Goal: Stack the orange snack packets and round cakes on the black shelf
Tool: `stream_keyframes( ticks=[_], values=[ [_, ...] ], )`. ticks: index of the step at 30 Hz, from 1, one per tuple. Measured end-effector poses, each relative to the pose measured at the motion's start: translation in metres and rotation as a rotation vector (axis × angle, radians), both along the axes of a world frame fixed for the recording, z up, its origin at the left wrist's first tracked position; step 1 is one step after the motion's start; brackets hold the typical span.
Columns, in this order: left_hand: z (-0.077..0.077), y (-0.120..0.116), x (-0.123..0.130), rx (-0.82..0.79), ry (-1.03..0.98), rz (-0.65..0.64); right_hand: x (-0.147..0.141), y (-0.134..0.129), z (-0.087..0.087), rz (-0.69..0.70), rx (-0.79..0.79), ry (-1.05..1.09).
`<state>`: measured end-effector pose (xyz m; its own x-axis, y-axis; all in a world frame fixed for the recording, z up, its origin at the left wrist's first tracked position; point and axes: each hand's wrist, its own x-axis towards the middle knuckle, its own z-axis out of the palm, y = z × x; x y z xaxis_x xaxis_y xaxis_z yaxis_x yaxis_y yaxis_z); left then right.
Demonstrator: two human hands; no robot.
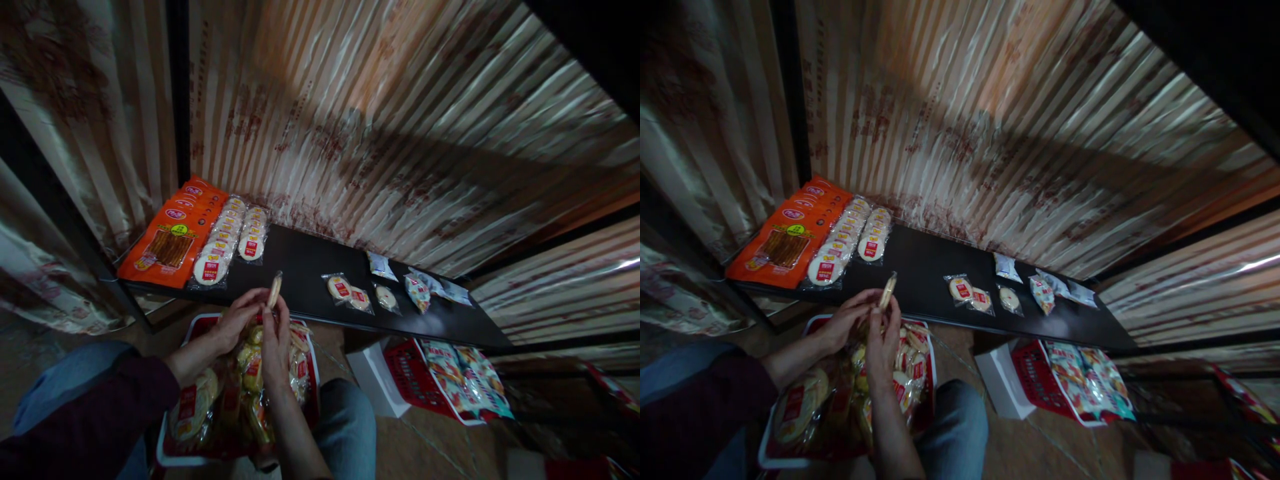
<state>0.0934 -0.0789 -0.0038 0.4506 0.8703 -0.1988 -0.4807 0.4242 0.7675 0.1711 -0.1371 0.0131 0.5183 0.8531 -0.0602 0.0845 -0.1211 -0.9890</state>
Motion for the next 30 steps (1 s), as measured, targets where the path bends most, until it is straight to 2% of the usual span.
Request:
stream_keyframes(
  ticks=[5,9,12,15,20,25,30],
  values=[
    [-0.004,-0.002,0.002,0.215,0.178,-0.016,0.003,-0.002,0.001,-0.037,-0.008,0.069],
    [-0.018,-0.001,0.005,0.364,0.277,0.041,0.009,-0.001,-0.003,-0.099,-0.062,0.099],
    [-0.028,0.001,0.007,0.437,0.331,0.103,0.013,0.001,-0.009,-0.103,-0.036,0.166],
    [-0.033,0.003,0.007,0.476,0.372,0.160,0.016,0.004,-0.018,-0.098,0.024,0.206],
    [-0.028,0.006,0.004,0.508,0.444,0.233,0.023,0.012,-0.032,-0.130,0.059,0.181],
    [-0.027,0.011,0.003,0.512,0.459,0.319,0.023,0.021,-0.031,-0.048,0.093,0.163],
    [-0.027,0.017,-0.001,0.575,0.506,0.362,0.022,0.033,-0.031,-0.056,0.073,0.176]
  ],
)
